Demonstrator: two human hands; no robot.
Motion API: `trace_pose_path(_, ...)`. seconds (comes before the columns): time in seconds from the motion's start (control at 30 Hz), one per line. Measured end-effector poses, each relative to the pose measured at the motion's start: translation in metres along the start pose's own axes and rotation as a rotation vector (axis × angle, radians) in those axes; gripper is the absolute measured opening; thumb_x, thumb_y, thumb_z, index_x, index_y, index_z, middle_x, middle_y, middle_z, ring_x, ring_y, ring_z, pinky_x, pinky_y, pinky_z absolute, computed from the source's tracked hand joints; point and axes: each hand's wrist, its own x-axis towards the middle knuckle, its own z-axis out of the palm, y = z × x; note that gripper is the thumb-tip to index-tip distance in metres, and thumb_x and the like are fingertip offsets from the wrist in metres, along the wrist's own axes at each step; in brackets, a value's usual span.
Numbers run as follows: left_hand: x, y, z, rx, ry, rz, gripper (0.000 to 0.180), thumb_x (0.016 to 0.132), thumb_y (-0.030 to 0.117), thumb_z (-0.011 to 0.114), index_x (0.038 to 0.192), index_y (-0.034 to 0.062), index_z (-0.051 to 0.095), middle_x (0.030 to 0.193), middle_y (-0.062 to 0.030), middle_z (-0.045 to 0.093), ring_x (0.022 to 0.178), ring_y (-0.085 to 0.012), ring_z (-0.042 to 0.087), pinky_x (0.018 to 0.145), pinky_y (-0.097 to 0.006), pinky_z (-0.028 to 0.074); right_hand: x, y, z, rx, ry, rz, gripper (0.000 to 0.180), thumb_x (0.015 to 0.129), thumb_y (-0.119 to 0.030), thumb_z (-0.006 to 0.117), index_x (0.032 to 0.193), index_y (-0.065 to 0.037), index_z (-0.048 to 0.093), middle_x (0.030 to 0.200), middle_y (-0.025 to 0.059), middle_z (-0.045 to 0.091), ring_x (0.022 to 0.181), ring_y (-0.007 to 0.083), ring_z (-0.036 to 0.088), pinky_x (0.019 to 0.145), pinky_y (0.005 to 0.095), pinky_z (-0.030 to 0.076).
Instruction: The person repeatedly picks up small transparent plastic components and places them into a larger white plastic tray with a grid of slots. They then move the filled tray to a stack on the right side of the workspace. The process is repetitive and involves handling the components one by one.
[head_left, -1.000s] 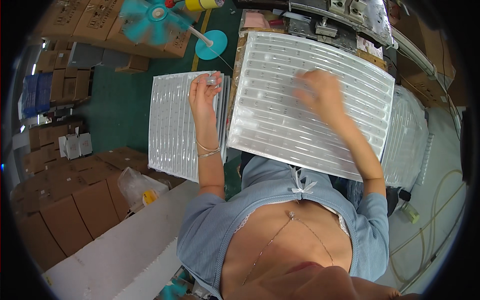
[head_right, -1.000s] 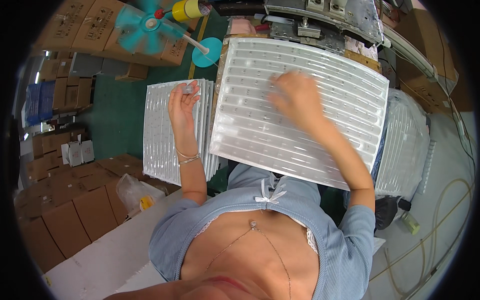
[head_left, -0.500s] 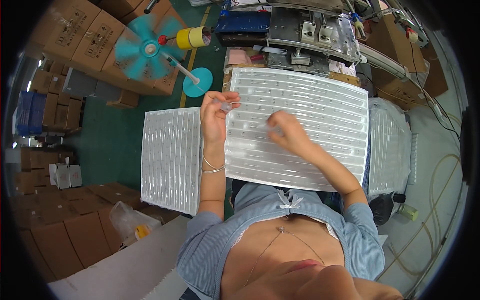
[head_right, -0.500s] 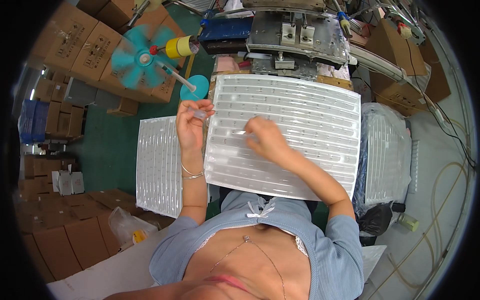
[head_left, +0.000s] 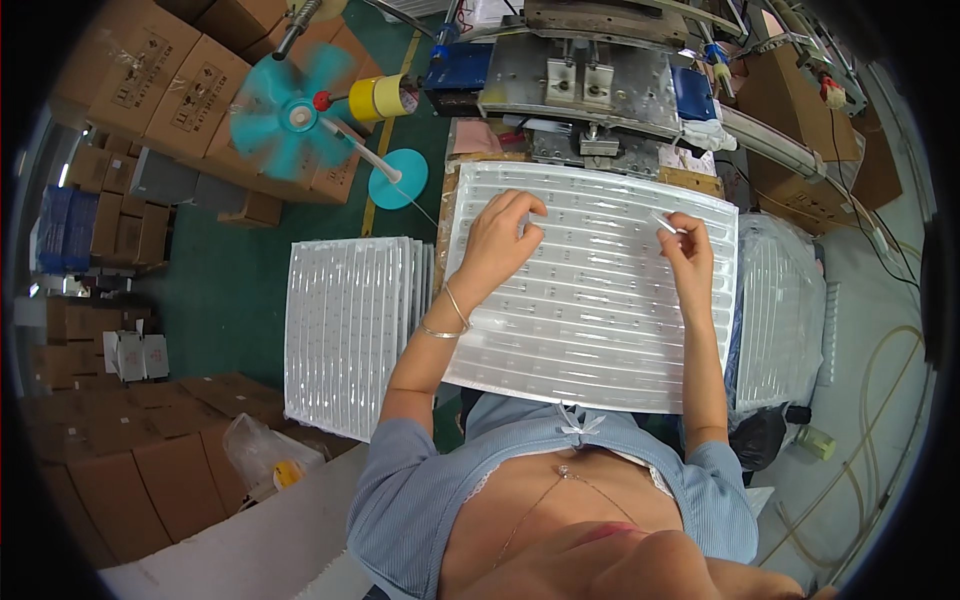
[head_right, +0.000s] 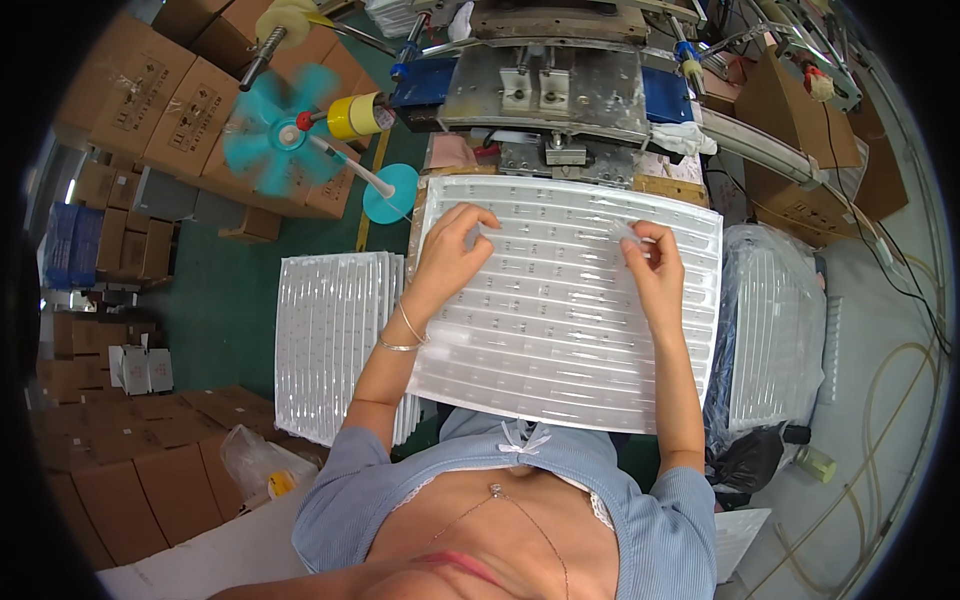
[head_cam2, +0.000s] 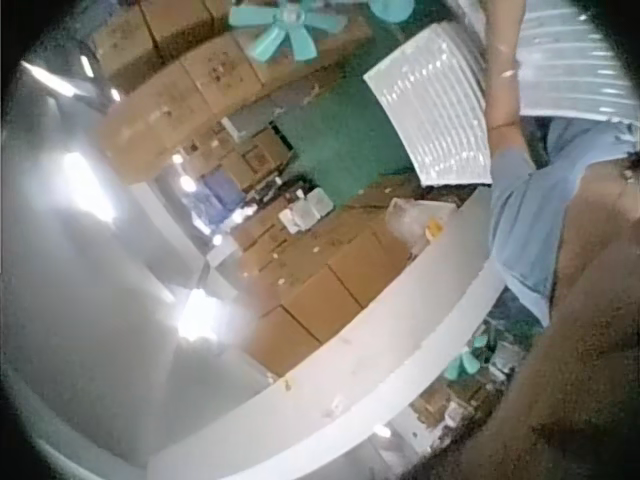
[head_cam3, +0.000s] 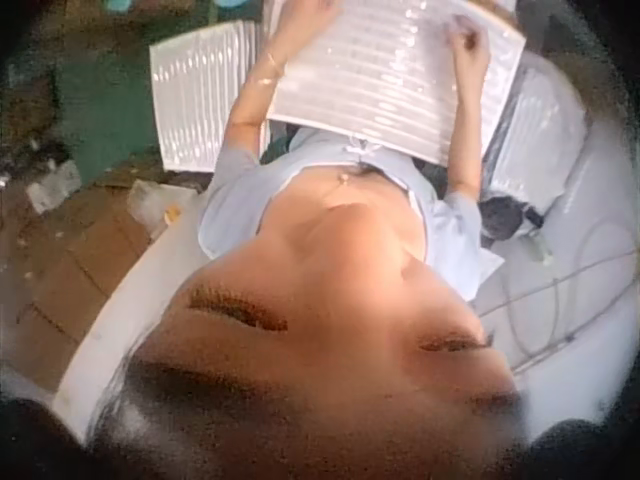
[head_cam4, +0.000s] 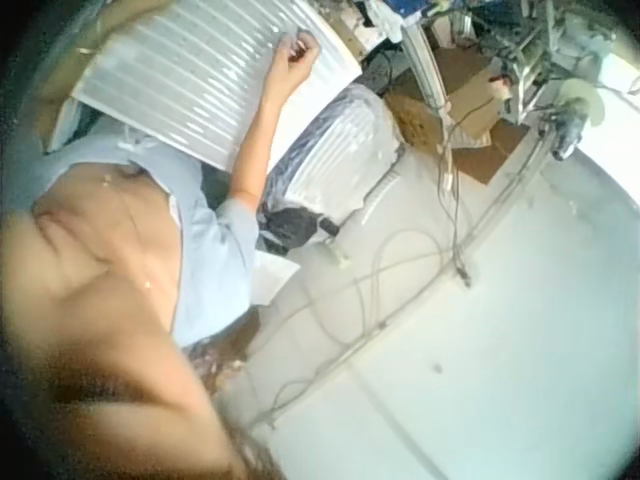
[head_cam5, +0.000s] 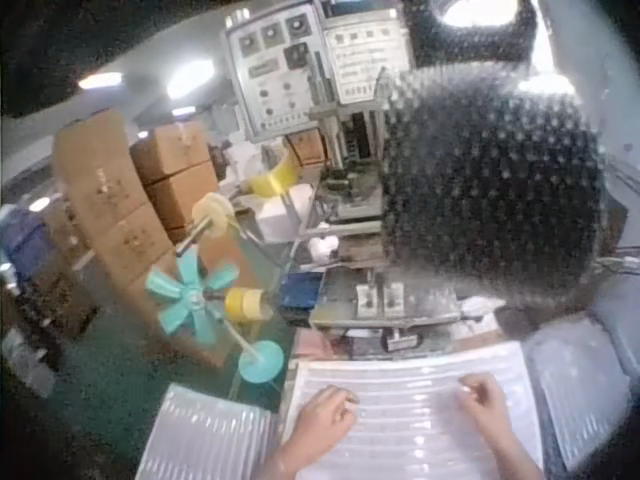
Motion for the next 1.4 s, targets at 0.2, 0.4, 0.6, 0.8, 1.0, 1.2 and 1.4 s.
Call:
trace_pose_path(0.2,0.058,0.012,0.016,0.207,0.263,0.156,0.026,0.078,0.019,0.062,0.102,0.0069,0.063,0.102,-0.0127,0.061,0.091,-0.029,0.061,0.072,-0.036,0.05,0.029,-0.027,-0.014,0.089,0.043,-0.083,0.022,0.088,-0.006,0.058,0.108,-0.001,0.057,0.113,0.0087,0.058,0.097,0.0119,0.056,0.074,0.0256,0.05)
trace_pose_path(0.4,0.175,0.046,0.038,0.714,0.348,0.274,0.044,0.077,0.047,0.064,0.103,0.0118,0.066,0.095,-0.0167,0.062,0.081,-0.0308,0.062,0.069,-0.043,0.048,0.077,-0.047,-0.016,-0.212,0.258,-0.364,0.024,0.083,-0.011,0.066,0.105,-0.001,0.06,0.096,0.0079,0.064,0.079,0.0133,0.062,0.071,0.025,0.048)
trace_pose_path(0.6,0.185,0.057,0.037,0.624,0.245,0.4,0.029,0.077,0.033,0.067,0.098,0.0132,0.067,0.08,-0.0089,0.063,0.068,-0.0242,0.062,0.062,-0.035,0.05,0.136,-0.084,0.018,-0.603,0.381,-0.72,0.02,0.079,-0.019,0.069,0.095,-0.009,0.064,0.088,0.0042,0.065,0.076,0.0195,0.061,0.069,0.0319,0.045)
trace_pose_path(0.8,0.072,0.04,-0.015,-0.014,0.21,0.108,0.028,0.077,0.01,0.068,0.105,0.0077,0.064,0.087,-0.0064,0.062,0.077,-0.0178,0.059,0.071,-0.028,0.048,0.199,-0.078,0.049,-1.064,0.444,-0.878,0.015,0.078,-0.03,0.066,0.087,-0.017,0.065,0.08,0.0014,0.064,0.08,0.0236,0.059,0.071,0.0407,0.038)
trace_pose_path(1.0,-0.009,0.012,-0.049,-0.124,0.255,-0.22,0.027,0.08,0.01,0.068,0.105,0.0032,0.061,0.096,-0.0072,0.063,0.087,-0.0148,0.058,0.074,-0.025,0.045,0.205,-0.068,0.039,-0.958,0.34,-0.802,0.036,0.08,-0.044,0.062,0.102,-0.016,0.062,0.091,0.0067,0.064,0.088,0.0277,0.061,0.077,0.0407,0.043)
trace_pose_path(1.2,-0.092,-0.01,-0.052,0.42,0.072,-0.055,0.027,0.074,0.014,0.071,0.096,0.0051,0.059,0.086,-0.0083,0.064,0.073,-0.0269,0.063,0.061,-0.034,0.049,0.112,-0.07,0.022,-0.636,0.257,-0.764,0.044,0.076,-0.032,0.07,0.106,-0.002,0.059,0.102,0.0142,0.064,0.094,0.0315,0.06,0.085,0.0385,0.044)
trace_pose_path(1.4,-0.136,-0.022,-0.046,0.612,-0.244,0.009,0.026,0.073,0.011,0.066,0.098,0.0085,0.059,0.081,-0.0065,0.06,0.071,-0.0235,0.061,0.061,-0.034,0.045,-0.046,-0.034,0.082,-0.748,-0.428,-0.692,0.031,0.07,-0.025,0.073,0.098,-0.014,0.063,0.094,0.0013,0.056,0.081,0.0193,0.051,0.071,0.0346,0.036)
